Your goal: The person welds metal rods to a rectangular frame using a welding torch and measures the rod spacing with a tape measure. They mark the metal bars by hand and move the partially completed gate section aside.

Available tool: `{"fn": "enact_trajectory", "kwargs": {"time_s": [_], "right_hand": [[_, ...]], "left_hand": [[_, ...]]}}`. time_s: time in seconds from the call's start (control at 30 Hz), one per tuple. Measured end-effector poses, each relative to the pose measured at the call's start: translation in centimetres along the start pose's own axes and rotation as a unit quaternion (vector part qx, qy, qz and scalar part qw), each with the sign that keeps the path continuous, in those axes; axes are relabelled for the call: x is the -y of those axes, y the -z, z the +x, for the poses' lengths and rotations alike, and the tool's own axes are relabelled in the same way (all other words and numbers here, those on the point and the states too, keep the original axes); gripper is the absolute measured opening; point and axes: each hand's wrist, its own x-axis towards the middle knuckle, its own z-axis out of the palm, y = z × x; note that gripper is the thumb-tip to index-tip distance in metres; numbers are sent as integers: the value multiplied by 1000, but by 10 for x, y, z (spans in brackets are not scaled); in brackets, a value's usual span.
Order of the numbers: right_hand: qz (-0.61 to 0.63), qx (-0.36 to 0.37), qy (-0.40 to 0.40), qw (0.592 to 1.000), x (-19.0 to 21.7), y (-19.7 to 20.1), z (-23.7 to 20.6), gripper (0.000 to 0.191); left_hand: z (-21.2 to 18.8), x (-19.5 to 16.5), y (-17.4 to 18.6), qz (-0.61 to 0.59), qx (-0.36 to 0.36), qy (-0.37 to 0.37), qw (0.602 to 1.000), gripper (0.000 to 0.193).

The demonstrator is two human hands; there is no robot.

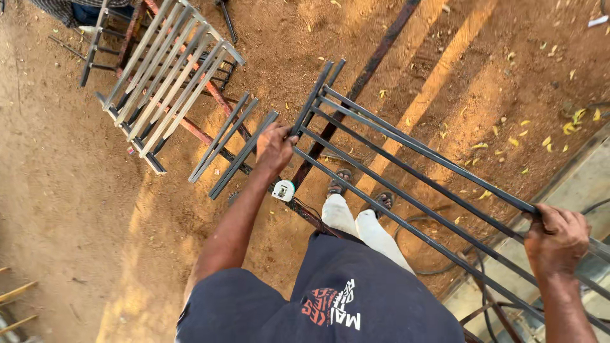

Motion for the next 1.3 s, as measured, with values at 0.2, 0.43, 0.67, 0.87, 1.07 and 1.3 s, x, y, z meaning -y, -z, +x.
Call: {"fn": "enact_trajectory", "kwargs": {"time_s": [0.2,0.43,0.67,0.87,1.07,1.3], "right_hand": [[-74,20,-19,997,14,4,9,16],[-66,27,-38,997,29,8,10,16],[-86,15,-21,996,33,8,12,19],[-85,-3,-11,996,36,9,10,18],[-72,-13,-7,997,39,12,12,13],[-98,1,-6,995,38,10,14,2]], "left_hand": [[21,7,-16,20,-2,12,1000,27],[26,-2,-16,49,23,28,998,25],[27,-6,-13,40,15,-6,999,23],[28,-3,-14,80,-6,-53,995,20],[28,-3,-11,83,22,-31,996,24],[28,-1,-12,92,11,-41,995,25]]}}
